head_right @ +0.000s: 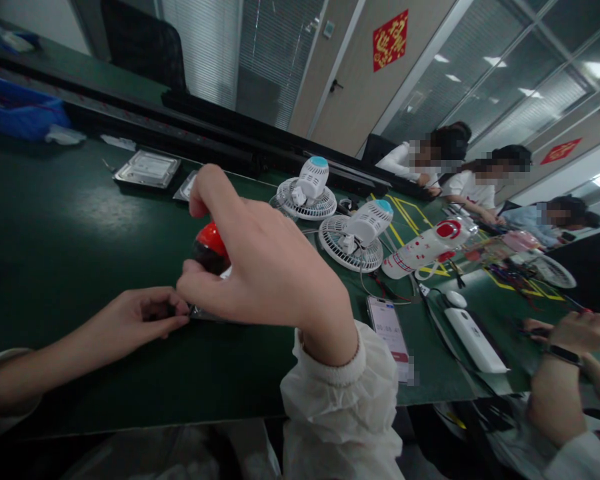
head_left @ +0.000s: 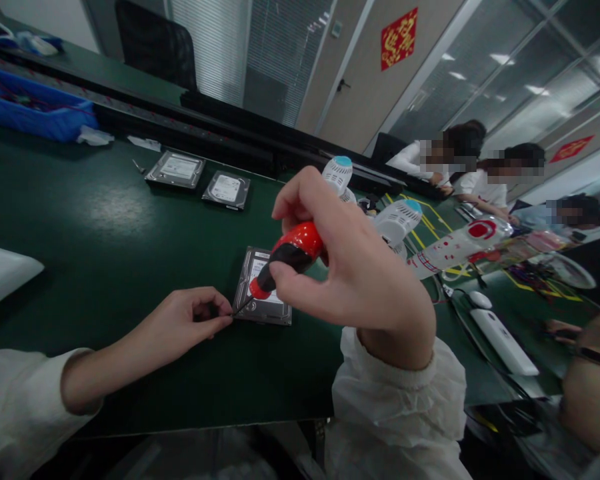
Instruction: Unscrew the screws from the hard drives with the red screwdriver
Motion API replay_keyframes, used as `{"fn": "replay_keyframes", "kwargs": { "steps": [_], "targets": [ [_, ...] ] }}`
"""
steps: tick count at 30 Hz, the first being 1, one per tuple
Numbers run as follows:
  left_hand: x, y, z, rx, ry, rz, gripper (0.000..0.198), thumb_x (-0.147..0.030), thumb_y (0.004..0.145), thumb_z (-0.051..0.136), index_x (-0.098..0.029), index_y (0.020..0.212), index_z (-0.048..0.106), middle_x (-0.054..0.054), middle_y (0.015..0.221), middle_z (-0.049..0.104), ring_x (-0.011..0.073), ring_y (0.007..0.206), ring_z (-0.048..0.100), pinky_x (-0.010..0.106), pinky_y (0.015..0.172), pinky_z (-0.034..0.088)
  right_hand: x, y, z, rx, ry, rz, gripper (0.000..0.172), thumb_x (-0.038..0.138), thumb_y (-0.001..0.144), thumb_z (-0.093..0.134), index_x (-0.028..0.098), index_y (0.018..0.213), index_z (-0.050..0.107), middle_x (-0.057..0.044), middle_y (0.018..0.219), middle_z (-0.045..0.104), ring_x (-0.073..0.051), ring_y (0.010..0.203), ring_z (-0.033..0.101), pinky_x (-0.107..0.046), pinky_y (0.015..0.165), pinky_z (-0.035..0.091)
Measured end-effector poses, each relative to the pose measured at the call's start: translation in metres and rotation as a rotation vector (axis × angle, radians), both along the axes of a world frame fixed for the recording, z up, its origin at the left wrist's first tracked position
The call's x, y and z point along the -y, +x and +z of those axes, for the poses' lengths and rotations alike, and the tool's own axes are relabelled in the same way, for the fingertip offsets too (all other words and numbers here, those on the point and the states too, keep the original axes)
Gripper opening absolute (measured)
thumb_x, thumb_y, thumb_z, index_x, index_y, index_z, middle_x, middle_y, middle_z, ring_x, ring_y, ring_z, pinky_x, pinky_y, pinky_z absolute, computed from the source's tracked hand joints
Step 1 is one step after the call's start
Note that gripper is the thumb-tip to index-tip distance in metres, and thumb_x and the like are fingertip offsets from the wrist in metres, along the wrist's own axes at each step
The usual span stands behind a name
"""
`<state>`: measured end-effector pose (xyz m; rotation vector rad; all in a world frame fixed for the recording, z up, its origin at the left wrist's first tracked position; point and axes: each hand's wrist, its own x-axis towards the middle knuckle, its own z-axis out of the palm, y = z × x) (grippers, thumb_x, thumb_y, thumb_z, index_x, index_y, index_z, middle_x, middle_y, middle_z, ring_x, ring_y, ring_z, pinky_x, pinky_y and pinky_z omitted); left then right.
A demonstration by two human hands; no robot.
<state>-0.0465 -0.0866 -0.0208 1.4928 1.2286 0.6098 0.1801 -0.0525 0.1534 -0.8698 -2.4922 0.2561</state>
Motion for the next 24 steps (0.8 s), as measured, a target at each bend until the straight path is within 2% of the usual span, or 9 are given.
{"fn": "replay_keyframes", "kwargs": {
  "steps": [5, 9, 11, 14, 16, 18, 21, 24],
  "targets": [
    [-0.0011, -0.0009, -0.0004, -0.038, -0.022, -0.004, 0.030, -0.049, 0.083, 0.071, -0.021, 0.092, 0.068, 0.002, 0.081, 0.071, 0.0192, 0.066, 0.065, 0.031, 0.061, 0.049, -0.0018, -0.0011, -0.0005, 0.026, 0.010, -0.135, 0.026, 0.038, 0.091, 0.061, 0.021, 0.105, 0.047, 0.006, 0.072, 0.046, -0.011, 0.063, 0.045, -0.027, 0.065, 0.032],
    [-0.0003, -0.0005, 0.0026, -0.040, -0.011, -0.007, 0.030, -0.050, 0.083, 0.070, -0.021, 0.090, 0.067, 0.001, 0.075, 0.069, 0.0187, 0.064, 0.063, 0.030, 0.059, 0.047, -0.0013, -0.0013, -0.0001, -0.005, 0.007, -0.007, 0.031, 0.028, 0.086, 0.063, 0.020, 0.110, 0.045, 0.004, 0.081, 0.053, -0.012, 0.070, 0.049, -0.027, 0.067, 0.034],
    [0.0002, 0.0001, 0.0042, -0.033, 0.004, -0.003, 0.029, -0.049, 0.083, 0.070, -0.021, 0.089, 0.067, 0.001, 0.073, 0.068, 0.0187, 0.064, 0.063, 0.030, 0.059, 0.047, -0.0009, -0.0015, -0.0004, -0.016, 0.003, 0.022, 0.030, 0.031, 0.088, 0.063, 0.021, 0.110, 0.045, 0.004, 0.081, 0.053, -0.011, 0.071, 0.050, -0.026, 0.067, 0.035],
    [-0.0001, 0.0006, 0.0048, -0.046, 0.014, -0.002, 0.029, -0.049, 0.083, 0.070, -0.020, 0.089, 0.068, 0.001, 0.075, 0.069, 0.0188, 0.065, 0.064, 0.030, 0.059, 0.048, -0.0019, -0.0025, -0.0019, 0.005, 0.030, -0.081, 0.027, 0.042, 0.094, 0.062, 0.021, 0.104, 0.048, 0.007, 0.072, 0.047, -0.010, 0.062, 0.045, -0.026, 0.063, 0.033],
    [-0.0008, 0.0003, 0.0035, -0.057, 0.008, -0.008, 0.030, -0.050, 0.083, 0.070, -0.020, 0.090, 0.069, 0.002, 0.076, 0.070, 0.0187, 0.065, 0.064, 0.030, 0.059, 0.048, -0.0032, -0.0030, -0.0025, 0.004, 0.068, -0.123, 0.028, 0.042, 0.093, 0.064, 0.020, 0.103, 0.049, 0.007, 0.071, 0.046, -0.010, 0.060, 0.042, -0.028, 0.062, 0.033],
    [-0.0011, -0.0005, 0.0010, -0.051, 0.008, -0.013, 0.032, -0.051, 0.084, 0.071, -0.020, 0.091, 0.069, 0.002, 0.077, 0.070, 0.0188, 0.065, 0.064, 0.030, 0.059, 0.048, -0.0039, -0.0033, -0.0021, -0.037, 0.090, -0.074, 0.028, 0.032, 0.087, 0.067, 0.019, 0.105, 0.049, 0.006, 0.076, 0.049, -0.010, 0.064, 0.043, -0.029, 0.063, 0.034],
    [-0.0003, -0.0019, -0.0027, -0.042, 0.027, -0.016, 0.032, -0.051, 0.085, 0.070, -0.020, 0.094, 0.071, 0.002, 0.077, 0.071, 0.0189, 0.065, 0.063, 0.029, 0.058, 0.048, -0.0033, -0.0040, -0.0009, -0.072, 0.038, 0.082, 0.028, 0.017, 0.080, 0.063, 0.020, 0.104, 0.048, 0.002, 0.090, 0.054, -0.011, 0.074, 0.047, -0.029, 0.067, 0.039],
    [0.0010, -0.0024, -0.0036, -0.036, 0.051, -0.009, 0.031, -0.050, 0.085, 0.070, -0.021, 0.096, 0.072, 0.003, 0.079, 0.072, 0.0194, 0.067, 0.064, 0.029, 0.059, 0.048, -0.0024, -0.0059, -0.0023, -0.065, 0.005, 0.144, 0.017, 0.024, 0.089, 0.057, 0.021, 0.103, 0.048, 0.000, 0.097, 0.056, -0.010, 0.078, 0.051, -0.028, 0.070, 0.040]
  ]
}}
